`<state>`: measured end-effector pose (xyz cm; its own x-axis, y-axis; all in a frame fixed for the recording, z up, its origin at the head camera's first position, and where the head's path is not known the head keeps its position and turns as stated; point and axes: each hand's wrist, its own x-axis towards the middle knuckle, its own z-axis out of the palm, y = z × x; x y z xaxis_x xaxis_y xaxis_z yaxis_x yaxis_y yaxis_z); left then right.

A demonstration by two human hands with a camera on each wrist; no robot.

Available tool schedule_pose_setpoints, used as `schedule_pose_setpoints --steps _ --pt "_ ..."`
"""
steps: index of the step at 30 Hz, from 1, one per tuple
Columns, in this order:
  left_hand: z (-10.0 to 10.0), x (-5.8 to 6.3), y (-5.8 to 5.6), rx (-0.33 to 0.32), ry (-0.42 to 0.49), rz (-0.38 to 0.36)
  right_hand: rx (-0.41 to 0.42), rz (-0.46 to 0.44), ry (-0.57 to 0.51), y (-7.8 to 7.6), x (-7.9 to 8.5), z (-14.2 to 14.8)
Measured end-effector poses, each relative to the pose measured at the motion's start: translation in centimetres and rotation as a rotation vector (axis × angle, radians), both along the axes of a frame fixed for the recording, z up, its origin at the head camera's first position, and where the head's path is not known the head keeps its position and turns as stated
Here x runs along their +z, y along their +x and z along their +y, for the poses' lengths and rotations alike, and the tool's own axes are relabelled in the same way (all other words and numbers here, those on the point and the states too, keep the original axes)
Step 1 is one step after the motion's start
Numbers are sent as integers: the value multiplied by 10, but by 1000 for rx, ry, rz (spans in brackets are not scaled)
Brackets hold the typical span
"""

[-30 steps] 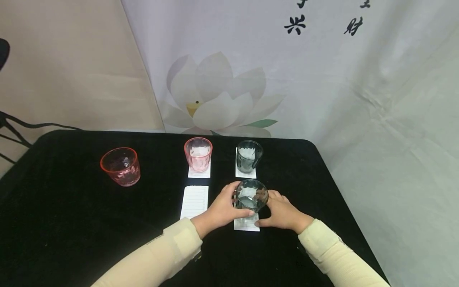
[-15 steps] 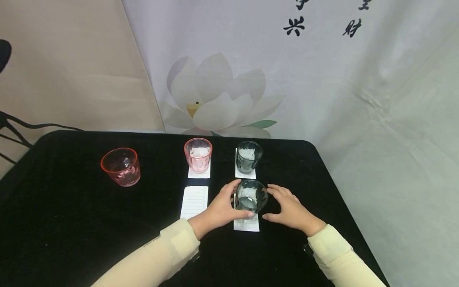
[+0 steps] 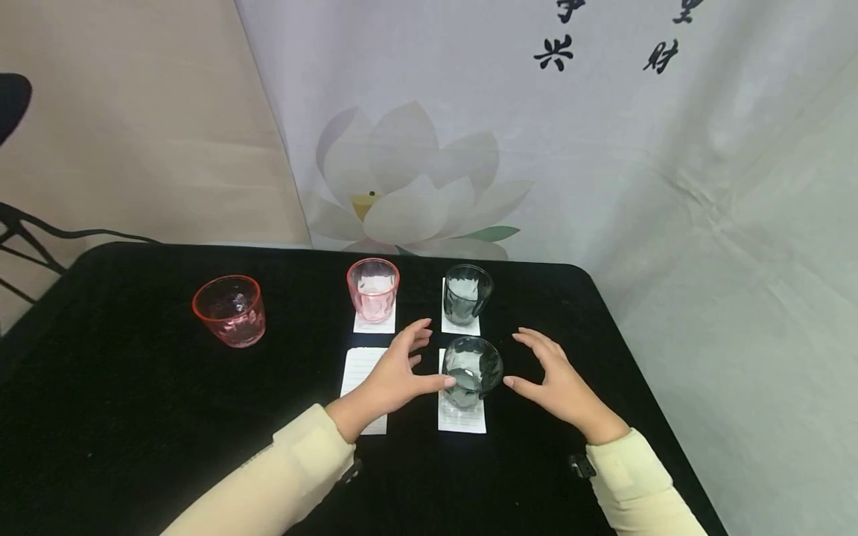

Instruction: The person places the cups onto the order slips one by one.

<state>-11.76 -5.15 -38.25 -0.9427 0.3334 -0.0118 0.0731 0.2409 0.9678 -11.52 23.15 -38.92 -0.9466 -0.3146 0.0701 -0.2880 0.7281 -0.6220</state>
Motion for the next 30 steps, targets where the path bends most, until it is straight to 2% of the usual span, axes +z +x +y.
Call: schedule_pose_setpoints --steps 8,14,22,30 --pt "-22 12 1 76 11 6 -22 36 -89 2 11 -12" --pt "-41 15 2 114 31 60 -26 55 -133 4 21 -23" --pt "-67 17 1 180 32 124 -14 90 -159 5 30 -37" --pt "-92 25 4 256 20 128 8 99 -160 4 43 -57"
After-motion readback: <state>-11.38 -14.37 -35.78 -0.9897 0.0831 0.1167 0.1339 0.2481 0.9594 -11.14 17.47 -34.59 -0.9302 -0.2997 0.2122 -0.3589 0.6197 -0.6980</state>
